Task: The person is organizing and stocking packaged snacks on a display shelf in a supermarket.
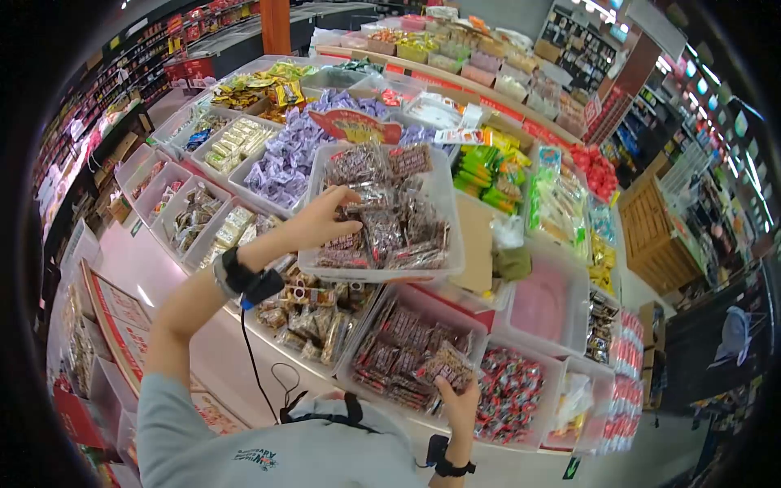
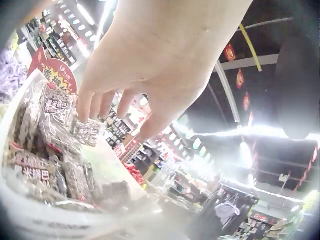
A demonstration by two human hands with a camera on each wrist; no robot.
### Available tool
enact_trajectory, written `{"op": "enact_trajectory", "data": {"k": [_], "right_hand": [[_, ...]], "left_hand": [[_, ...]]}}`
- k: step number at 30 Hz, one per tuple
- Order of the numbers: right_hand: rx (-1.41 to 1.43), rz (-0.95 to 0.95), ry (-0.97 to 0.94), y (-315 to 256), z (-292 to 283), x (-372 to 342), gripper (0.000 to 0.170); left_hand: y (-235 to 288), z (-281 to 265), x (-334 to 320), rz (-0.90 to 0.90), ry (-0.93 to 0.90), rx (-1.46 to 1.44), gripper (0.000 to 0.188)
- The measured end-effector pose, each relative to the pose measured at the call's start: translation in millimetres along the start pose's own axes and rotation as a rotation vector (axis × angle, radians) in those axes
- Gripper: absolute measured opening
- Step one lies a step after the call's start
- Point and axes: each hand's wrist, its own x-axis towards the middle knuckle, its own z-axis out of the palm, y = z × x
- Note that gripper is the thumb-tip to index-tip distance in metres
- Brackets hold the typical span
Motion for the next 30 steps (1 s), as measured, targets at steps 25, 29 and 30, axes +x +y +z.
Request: {"op": "enact_trajectory", "data": {"k": [25, 29, 30], "right_hand": [[0.086, -0.061, 0.186, 5.8, -26.0, -0.4, 0.041], [0.107, -0.051, 0.207, -0.4, -21.9, -0.3, 0.042], [0.102, -0.050, 0.203, -2.3, -20.7, -0.2, 0.042]], "left_hand": [[-77.7, 38.3, 95.6, -0.516, -0.807, 0.500, 0.098], [-70.1, 37.3, 89.9, -0.632, -0.682, 0.312, 0.100], [-67.1, 32.9, 86.7, -0.690, -0.629, 0.072, 0.099]]}}
